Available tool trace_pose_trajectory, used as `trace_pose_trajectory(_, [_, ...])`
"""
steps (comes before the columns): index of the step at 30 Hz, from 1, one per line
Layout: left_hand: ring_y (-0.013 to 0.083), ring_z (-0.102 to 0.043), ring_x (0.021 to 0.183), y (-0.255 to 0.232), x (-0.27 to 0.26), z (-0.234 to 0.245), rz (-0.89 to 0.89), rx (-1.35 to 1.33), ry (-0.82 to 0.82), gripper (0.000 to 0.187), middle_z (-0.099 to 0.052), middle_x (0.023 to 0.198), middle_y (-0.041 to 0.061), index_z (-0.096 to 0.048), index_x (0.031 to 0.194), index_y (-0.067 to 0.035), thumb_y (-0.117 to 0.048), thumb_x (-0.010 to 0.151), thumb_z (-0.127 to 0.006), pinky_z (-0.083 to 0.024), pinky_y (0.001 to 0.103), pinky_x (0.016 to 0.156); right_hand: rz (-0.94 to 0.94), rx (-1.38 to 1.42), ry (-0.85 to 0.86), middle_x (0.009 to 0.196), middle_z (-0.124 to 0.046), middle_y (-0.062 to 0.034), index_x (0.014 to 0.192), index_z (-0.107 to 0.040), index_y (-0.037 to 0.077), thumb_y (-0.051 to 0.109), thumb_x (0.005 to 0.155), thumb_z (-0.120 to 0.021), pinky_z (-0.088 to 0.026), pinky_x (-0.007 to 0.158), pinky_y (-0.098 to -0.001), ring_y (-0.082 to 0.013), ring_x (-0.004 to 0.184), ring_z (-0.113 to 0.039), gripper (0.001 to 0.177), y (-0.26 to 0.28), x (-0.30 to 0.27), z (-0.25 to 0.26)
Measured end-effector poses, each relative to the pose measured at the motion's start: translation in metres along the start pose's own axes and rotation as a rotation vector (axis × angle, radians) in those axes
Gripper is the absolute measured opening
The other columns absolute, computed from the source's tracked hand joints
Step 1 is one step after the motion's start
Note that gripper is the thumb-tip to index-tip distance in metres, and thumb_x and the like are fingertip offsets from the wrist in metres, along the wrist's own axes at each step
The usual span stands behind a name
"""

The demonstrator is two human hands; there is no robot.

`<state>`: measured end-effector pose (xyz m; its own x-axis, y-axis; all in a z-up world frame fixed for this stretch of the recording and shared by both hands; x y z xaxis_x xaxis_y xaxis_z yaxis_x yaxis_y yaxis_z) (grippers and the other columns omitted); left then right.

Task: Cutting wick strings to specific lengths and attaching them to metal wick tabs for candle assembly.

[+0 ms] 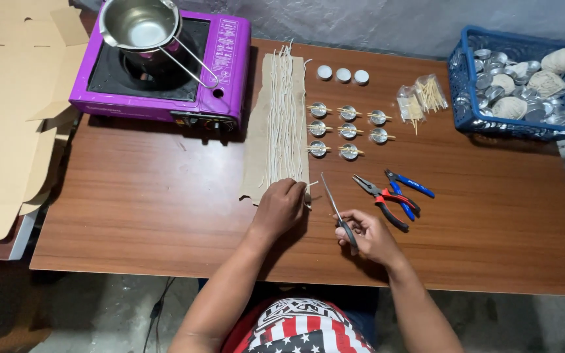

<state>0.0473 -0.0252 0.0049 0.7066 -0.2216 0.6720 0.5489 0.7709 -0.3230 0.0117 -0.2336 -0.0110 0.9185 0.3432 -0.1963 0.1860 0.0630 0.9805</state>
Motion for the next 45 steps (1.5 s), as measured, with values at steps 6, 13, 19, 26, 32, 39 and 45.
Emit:
trace_pose_trajectory(6, [0.0226,-0.064,0.063,-0.009,0.006,0.008,0.042,-0.078,0.009,0.01,-0.058,0.072,0.004,-0.072,0.092,-0.011,-0.015,0.092,-0.063,-0.053,0.032,0.059,-0.028,0.038,0.006,0.069,-0.073,-0.024,0.118,-0.067,-0.01,0.01,0.082,-0.081,-0.055,0.035,-0.025,-0.0228,0.051,-0.071,0.044,-0.003,0.001,-0.013])
trace_pose_trajectory(13, [0.0265,-0.065,0.063,-0.014,0.004,0.0,0.025,-0.107,0.053,0.01,-0.058,0.072,0.008,-0.072,0.093,-0.008,-0.012,0.089,-0.064,-0.053,0.034,0.059,-0.031,-0.005,-0.006,0.069,-0.073,-0.0215,0.119,-0.068,-0.009,0.014,0.081,-0.084,-0.057,0.039,-0.0246,-0.0218,0.058,-0.072,0.047,-0.006,0.009,-0.021])
trace_pose_trajectory(19, [0.0285,-0.066,0.062,-0.011,-0.003,-0.013,0.039,-0.154,0.07,0.011,-0.059,0.071,0.009,-0.072,0.091,-0.007,-0.01,0.088,-0.062,-0.054,0.035,0.059,-0.041,-0.026,-0.023,0.072,-0.073,-0.0209,0.122,-0.069,-0.006,0.014,0.082,-0.084,-0.058,0.041,-0.025,-0.0217,0.062,-0.072,0.047,-0.007,0.009,-0.022])
trace_pose_trajectory(26, [0.0283,-0.067,0.062,-0.015,0.0,-0.01,0.012,-0.158,0.078,0.008,-0.059,0.07,0.009,-0.071,0.089,-0.006,-0.01,0.089,-0.064,-0.055,0.034,0.058,-0.038,-0.074,-0.036,0.065,-0.07,-0.018,0.119,-0.07,-0.004,0.017,0.082,-0.084,-0.055,0.04,-0.0231,-0.0189,0.058,-0.069,0.045,0.002,0.007,-0.025])
trace_pose_trajectory(32, [0.0283,-0.066,0.061,-0.015,0.0,-0.012,-0.011,-0.151,0.092,0.008,-0.058,0.07,0.009,-0.071,0.089,-0.005,-0.009,0.088,-0.064,-0.054,0.033,0.056,-0.009,-0.082,-0.046,0.061,-0.068,-0.0168,0.119,-0.071,-0.003,0.015,0.083,-0.083,-0.052,0.038,-0.0205,-0.0165,0.051,-0.065,0.042,-0.023,0.013,-0.02])
trace_pose_trajectory(39, [0.0293,-0.066,0.063,-0.016,-0.003,-0.014,-0.017,-0.18,0.093,0.009,-0.058,0.072,0.01,-0.071,0.091,-0.003,-0.009,0.091,-0.064,-0.055,0.033,0.057,0.024,-0.075,-0.087,0.06,-0.069,-0.0141,0.117,-0.073,0.0,0.011,0.082,-0.084,-0.053,0.048,-0.0209,-0.013,0.056,-0.066,0.038,-0.005,0.003,-0.027])
trace_pose_trajectory(45, [0.0286,-0.067,0.063,-0.016,0.0,-0.013,-0.001,-0.222,0.141,0.009,-0.059,0.073,0.01,-0.072,0.093,-0.002,-0.007,0.089,-0.066,-0.056,0.032,0.058,0.021,-0.072,-0.083,0.061,-0.068,-0.013,0.116,-0.073,0.0,0.011,0.082,-0.084,-0.053,0.053,-0.0215,-0.0125,0.058,-0.065,0.038,0.003,0.003,-0.03])
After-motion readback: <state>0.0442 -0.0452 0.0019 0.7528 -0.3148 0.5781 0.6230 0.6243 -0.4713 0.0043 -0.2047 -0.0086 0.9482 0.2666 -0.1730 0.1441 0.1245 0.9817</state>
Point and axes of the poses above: each hand's wrist, its own x-axis towards the middle knuckle, its own z-axis out of the back of the hand, y = z × x, the point moved 7 cm from there along x, towards the middle knuckle
